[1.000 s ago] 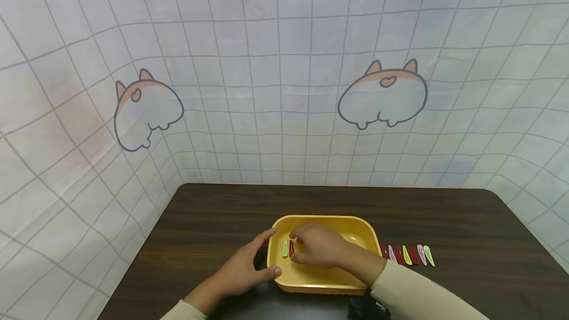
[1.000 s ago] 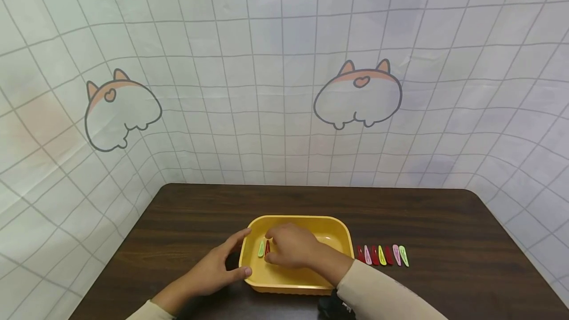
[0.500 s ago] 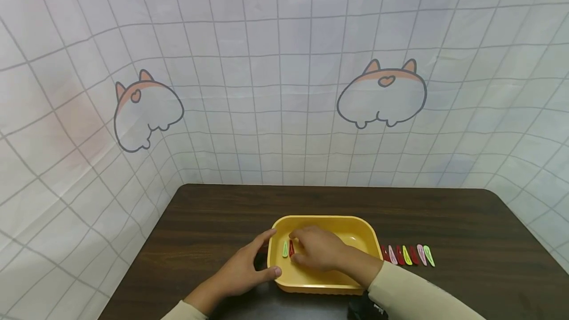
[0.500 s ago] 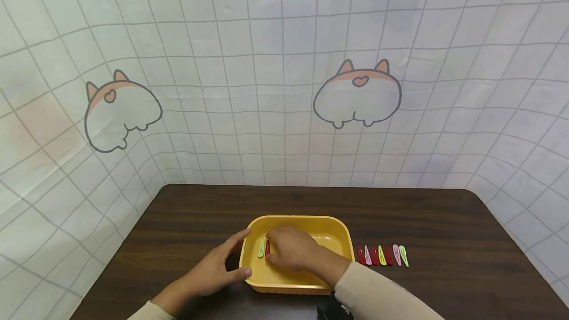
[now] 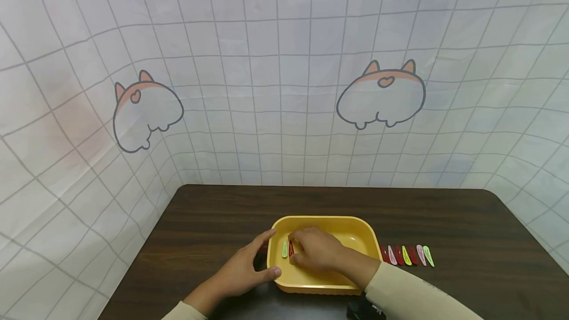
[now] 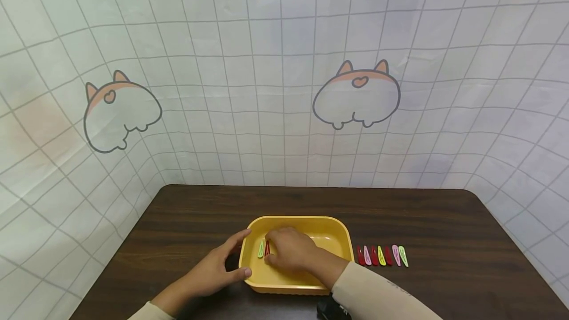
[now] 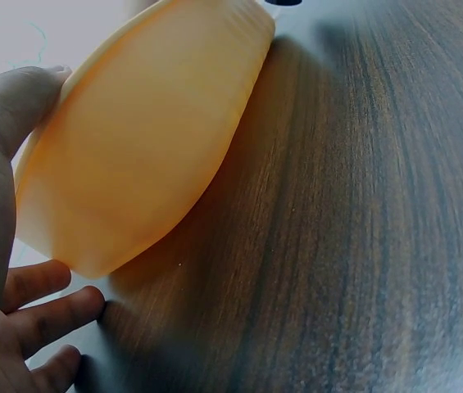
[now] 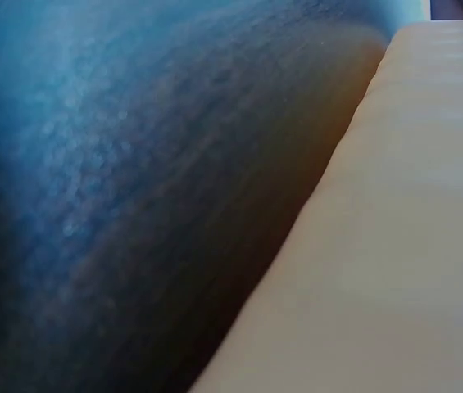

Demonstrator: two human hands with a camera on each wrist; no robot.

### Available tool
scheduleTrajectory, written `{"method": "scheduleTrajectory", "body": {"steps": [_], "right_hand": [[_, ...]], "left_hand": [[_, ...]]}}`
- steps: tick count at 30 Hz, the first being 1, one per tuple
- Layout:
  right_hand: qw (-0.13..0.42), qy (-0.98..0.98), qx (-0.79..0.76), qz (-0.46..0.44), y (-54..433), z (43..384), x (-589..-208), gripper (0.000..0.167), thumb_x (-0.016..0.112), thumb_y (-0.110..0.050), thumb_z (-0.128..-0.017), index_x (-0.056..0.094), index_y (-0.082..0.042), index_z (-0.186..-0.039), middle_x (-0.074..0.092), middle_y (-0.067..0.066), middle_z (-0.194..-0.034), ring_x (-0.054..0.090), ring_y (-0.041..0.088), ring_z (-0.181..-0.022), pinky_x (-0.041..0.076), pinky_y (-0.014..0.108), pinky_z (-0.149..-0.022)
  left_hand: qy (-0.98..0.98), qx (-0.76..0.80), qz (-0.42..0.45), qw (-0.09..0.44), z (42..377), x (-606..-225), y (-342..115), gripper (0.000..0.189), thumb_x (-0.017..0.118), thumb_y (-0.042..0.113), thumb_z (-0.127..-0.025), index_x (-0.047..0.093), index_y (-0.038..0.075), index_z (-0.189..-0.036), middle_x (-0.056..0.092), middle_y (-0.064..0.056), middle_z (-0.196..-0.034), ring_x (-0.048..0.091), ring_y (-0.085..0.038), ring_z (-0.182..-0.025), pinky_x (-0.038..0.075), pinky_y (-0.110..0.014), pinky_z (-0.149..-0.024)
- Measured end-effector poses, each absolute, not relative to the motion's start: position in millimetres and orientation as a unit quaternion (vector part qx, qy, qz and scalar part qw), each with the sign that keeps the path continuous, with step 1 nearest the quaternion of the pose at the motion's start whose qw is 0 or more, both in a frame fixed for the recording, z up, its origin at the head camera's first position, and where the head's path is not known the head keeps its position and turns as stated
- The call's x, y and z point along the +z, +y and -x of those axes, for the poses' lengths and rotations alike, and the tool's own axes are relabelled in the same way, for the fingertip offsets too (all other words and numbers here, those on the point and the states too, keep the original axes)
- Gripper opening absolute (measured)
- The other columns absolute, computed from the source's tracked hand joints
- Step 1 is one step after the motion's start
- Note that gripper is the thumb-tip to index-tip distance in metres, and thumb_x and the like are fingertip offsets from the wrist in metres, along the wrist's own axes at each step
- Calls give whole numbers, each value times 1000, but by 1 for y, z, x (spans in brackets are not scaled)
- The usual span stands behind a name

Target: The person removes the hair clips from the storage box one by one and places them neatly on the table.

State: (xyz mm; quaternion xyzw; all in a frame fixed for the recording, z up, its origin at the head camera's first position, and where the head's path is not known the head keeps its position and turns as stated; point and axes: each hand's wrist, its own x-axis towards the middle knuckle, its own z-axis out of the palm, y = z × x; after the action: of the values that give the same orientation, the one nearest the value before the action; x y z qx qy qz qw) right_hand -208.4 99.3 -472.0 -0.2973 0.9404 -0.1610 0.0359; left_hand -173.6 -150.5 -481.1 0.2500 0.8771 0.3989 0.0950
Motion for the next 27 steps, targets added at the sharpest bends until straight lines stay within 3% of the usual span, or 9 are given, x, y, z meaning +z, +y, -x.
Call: {"method": "scheduleTrajectory", "body": {"steps": [10, 18, 27], "right_hand": [[42, 941, -159, 294, 99, 209, -473, 52, 73, -45, -93, 66, -13, -133, 67, 2, -126, 60, 25, -118, 49, 45, -98], [39, 940, -164, 298, 99, 207, -470, 48, 74, -44, -91, 67, -14, -127, 68, 0, -117, 61, 23, -109, 52, 44, -89], [41, 941, -157, 298, 99, 209, -472, 57, 73, -46, -91, 61, -15, -138, 67, 0, -122, 61, 24, -112, 51, 43, -89]], "left_hand": [[875, 403, -248, 102, 173, -481, -151, 86, 70, 51, -95, 25, 26, -163, 51, -4, -149, 53, -26, -133, 44, -56, -104], [877, 401, -246, 101, 174, -482, -152, 85, 70, 51, -95, 26, 27, -163, 53, -3, -147, 53, -27, -133, 44, -57, -103], [878, 398, -246, 99, 174, -481, -151, 85, 71, 52, -95, 26, 27, -163, 52, -4, -148, 53, -27, -132, 44, -57, -103]]}}
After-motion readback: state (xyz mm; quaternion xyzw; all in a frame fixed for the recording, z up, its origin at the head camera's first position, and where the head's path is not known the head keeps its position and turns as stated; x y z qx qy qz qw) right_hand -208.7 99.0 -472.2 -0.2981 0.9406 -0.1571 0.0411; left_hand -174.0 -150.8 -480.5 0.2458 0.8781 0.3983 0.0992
